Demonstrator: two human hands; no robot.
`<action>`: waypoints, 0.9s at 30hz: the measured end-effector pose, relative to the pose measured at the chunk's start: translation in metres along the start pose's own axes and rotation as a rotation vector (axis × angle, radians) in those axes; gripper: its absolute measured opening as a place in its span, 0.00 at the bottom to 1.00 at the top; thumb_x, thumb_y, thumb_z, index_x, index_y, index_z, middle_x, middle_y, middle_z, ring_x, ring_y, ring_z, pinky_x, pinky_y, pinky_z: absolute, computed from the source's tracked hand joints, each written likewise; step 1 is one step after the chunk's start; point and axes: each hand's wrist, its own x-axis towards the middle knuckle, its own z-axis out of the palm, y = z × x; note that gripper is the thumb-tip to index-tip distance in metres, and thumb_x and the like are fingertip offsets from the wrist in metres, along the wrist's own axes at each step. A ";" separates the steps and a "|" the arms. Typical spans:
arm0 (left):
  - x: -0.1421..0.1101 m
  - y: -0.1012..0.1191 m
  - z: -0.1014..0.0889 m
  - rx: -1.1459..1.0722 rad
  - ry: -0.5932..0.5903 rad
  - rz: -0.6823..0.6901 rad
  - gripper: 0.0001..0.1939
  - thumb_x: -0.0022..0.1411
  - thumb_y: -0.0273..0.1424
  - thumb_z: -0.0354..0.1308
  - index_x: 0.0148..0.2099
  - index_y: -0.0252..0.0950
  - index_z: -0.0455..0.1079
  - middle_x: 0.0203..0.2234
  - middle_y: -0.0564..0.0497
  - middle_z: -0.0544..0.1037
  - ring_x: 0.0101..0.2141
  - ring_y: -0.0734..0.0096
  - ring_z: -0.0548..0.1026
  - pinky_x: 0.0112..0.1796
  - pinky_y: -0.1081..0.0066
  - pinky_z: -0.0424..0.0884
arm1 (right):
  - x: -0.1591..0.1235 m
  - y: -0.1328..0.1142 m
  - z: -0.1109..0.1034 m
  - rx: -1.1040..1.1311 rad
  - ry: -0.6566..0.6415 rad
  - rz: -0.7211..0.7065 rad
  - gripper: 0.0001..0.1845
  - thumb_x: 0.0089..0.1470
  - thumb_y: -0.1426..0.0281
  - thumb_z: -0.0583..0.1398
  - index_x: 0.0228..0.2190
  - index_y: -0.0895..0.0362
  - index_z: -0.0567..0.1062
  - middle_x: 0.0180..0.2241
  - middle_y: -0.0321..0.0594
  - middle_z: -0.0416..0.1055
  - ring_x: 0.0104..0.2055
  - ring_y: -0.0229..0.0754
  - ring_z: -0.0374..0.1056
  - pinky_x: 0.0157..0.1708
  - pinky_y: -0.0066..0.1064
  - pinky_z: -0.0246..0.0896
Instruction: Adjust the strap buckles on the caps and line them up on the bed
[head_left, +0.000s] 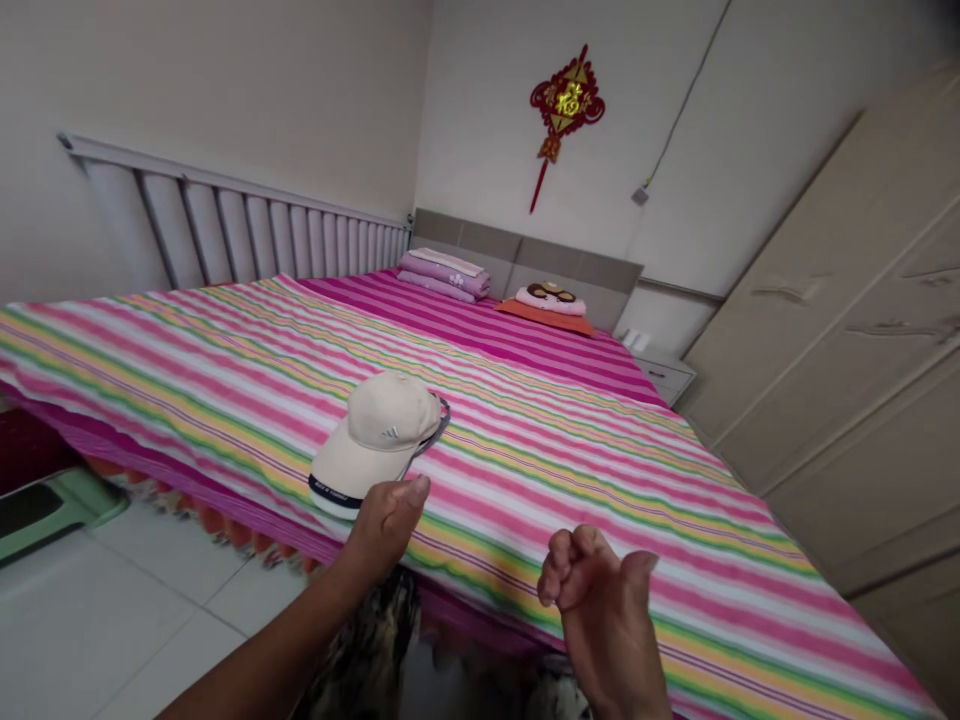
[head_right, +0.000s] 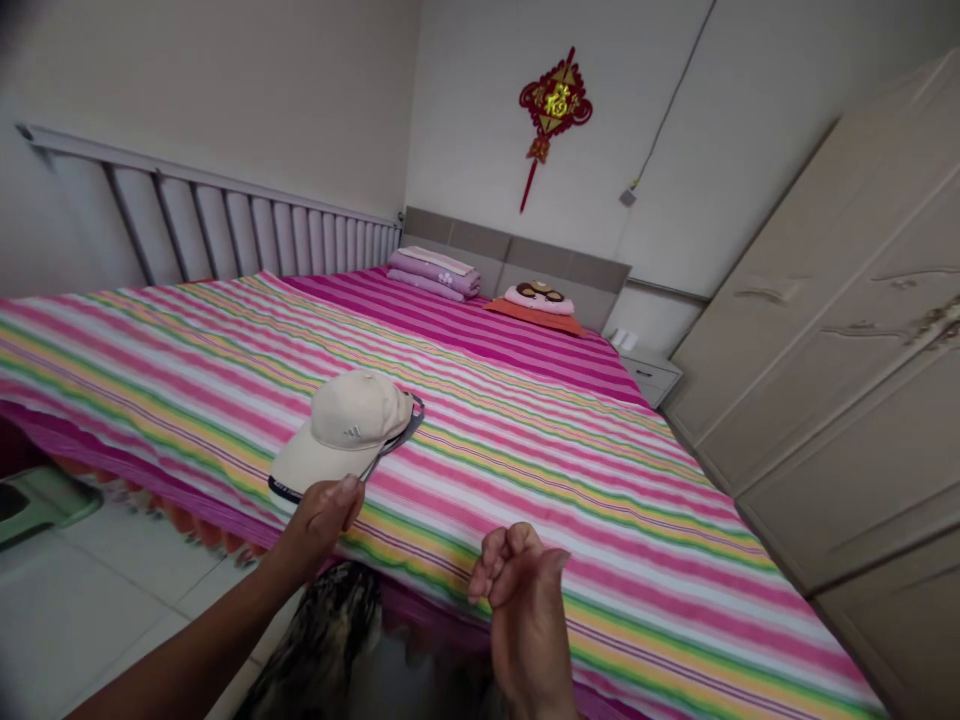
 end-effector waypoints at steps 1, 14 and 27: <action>-0.001 0.000 0.002 0.003 -0.016 -0.001 0.26 0.58 0.49 0.35 0.16 0.37 0.47 0.13 0.57 0.47 0.18 0.76 0.50 0.22 0.71 0.47 | -0.001 -0.005 -0.001 0.019 0.004 0.006 0.29 0.38 0.41 0.52 0.20 0.55 0.66 0.21 0.33 0.58 0.19 0.35 0.57 0.20 0.28 0.53; 0.010 -0.021 0.002 -0.188 0.071 -0.227 0.27 0.55 0.52 0.39 0.16 0.36 0.52 0.11 0.57 0.52 0.15 0.78 0.53 0.20 0.74 0.50 | -0.003 0.011 -0.006 -0.144 -0.010 -0.028 0.27 0.43 0.42 0.50 0.21 0.55 0.63 0.21 0.32 0.61 0.19 0.33 0.56 0.20 0.26 0.51; 0.060 -0.063 -0.032 -1.002 0.500 -0.762 0.11 0.54 0.33 0.55 0.26 0.32 0.60 0.21 0.47 0.71 0.21 0.71 0.72 0.27 0.69 0.69 | -0.014 0.089 -0.007 -0.128 -0.106 0.370 0.21 0.48 0.50 0.54 0.26 0.57 0.65 0.23 0.36 0.70 0.17 0.32 0.61 0.17 0.23 0.52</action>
